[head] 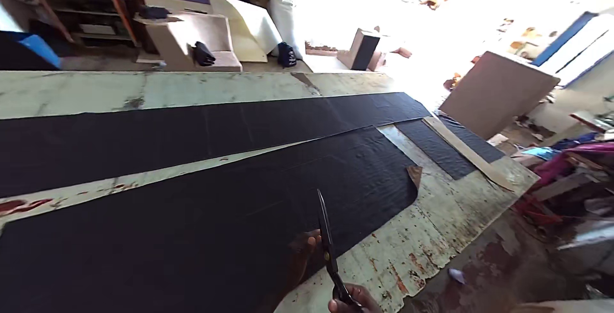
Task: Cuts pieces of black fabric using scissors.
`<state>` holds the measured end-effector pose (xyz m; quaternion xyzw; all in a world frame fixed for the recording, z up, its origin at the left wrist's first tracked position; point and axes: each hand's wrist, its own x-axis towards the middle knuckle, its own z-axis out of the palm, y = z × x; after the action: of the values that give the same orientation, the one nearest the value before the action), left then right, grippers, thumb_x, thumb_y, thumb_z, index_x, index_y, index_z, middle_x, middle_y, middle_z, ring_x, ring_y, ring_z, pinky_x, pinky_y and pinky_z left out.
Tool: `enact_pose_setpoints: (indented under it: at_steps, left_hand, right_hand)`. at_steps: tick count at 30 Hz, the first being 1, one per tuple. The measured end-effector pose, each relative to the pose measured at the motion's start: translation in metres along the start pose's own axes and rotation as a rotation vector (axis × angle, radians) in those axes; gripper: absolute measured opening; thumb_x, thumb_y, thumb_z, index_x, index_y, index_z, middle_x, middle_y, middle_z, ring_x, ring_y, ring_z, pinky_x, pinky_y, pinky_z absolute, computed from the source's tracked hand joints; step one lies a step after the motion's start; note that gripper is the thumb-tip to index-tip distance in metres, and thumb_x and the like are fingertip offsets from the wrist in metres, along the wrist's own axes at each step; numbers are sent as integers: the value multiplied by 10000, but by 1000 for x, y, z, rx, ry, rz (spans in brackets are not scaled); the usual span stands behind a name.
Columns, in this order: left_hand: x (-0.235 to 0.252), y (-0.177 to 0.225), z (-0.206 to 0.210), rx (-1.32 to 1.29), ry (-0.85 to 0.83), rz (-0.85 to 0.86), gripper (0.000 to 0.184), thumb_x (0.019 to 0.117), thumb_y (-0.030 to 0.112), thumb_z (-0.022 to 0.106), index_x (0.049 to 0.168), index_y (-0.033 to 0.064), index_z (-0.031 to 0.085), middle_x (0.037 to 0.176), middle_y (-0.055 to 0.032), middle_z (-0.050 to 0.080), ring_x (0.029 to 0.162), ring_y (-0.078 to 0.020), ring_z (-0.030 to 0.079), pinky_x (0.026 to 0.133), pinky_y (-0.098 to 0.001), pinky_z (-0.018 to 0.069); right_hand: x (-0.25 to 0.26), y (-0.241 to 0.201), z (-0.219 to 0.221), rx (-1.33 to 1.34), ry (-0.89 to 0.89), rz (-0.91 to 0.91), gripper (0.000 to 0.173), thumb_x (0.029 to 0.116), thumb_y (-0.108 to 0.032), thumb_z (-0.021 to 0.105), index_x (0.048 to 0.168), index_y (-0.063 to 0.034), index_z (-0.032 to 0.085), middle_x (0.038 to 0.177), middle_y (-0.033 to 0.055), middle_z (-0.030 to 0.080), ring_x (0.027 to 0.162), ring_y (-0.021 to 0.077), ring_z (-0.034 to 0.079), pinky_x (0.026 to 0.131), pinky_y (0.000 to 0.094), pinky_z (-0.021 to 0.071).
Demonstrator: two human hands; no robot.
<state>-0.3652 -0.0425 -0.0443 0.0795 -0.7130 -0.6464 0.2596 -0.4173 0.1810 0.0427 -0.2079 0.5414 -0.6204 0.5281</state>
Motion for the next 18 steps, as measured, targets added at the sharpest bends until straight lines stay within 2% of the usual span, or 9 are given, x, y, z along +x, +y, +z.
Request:
enact_pose_setpoints:
  at_steps: [2,3,4,5,7,9,12,14,18]
  left_hand:
    - [13,-30,-17,367,21,36,564,1074,501,404,1406,97,617,1409,-86,622,1355,-218,538,1163,-442,414]
    - [15,-39,-29,508,55,44,574,1068,511,410,1428,107,601,1453,-95,592,1406,-255,494,1199,-468,367]
    - [14,-46,-41,623,103,44,604,1058,540,414,1449,112,583,1494,-101,561,1445,-295,452,1225,-503,322]
    - [10,-51,-55,724,157,40,644,1046,573,414,1466,110,567,1530,-119,525,1470,-348,413,1234,-560,279]
    - [-8,-54,-85,934,248,-15,732,1014,658,381,1512,141,521,1594,-149,436,1488,-442,348,1190,-682,240]
    - [-34,-50,-117,1116,293,-162,812,987,730,324,1570,176,436,1647,-158,342,1515,-477,263,1174,-732,182]
    - [-75,-45,-160,1310,361,-358,858,975,759,249,1605,189,367,1677,-165,266,1535,-502,168,1163,-768,100]
    - [-100,-43,-184,1378,430,-448,866,975,764,236,1613,189,347,1684,-153,254,1542,-501,142,1165,-766,67]
    - [-138,-42,-206,1401,496,-591,891,962,783,188,1630,205,302,1698,-131,222,1554,-476,119,1162,-768,46]
  right_hand:
    - [16,3,-37,-653,336,-6,460,884,-528,755,934,-78,679,667,39,635,560,181,612,543,402,538]
    - [27,2,-56,-898,468,18,532,856,-626,728,986,-110,708,722,49,664,637,221,647,612,479,547]
    - [38,0,-74,-1064,554,34,570,857,-660,700,1061,-128,714,801,67,693,727,259,679,675,537,552]
    - [49,-3,-93,-1173,609,26,577,871,-653,686,1125,-136,704,903,76,716,825,276,703,732,559,562]
    - [73,-14,-128,-1315,648,-47,596,894,-596,695,1246,-114,684,1163,91,717,1085,276,692,915,541,563]
    - [99,-22,-160,-1423,638,-143,569,899,-532,716,1246,-82,682,1233,108,702,1202,285,646,1038,520,509]
    - [129,-31,-190,-1509,634,-124,524,901,-407,766,1302,-88,656,1290,127,679,1248,321,620,1039,549,502]
    - [142,-34,-208,-1508,689,-92,509,886,-332,799,1298,-74,645,1274,161,676,1219,356,628,1014,587,503]
    - [140,-30,-243,-1489,778,101,545,899,-443,773,1296,-98,631,1156,177,706,1098,388,675,924,614,531]
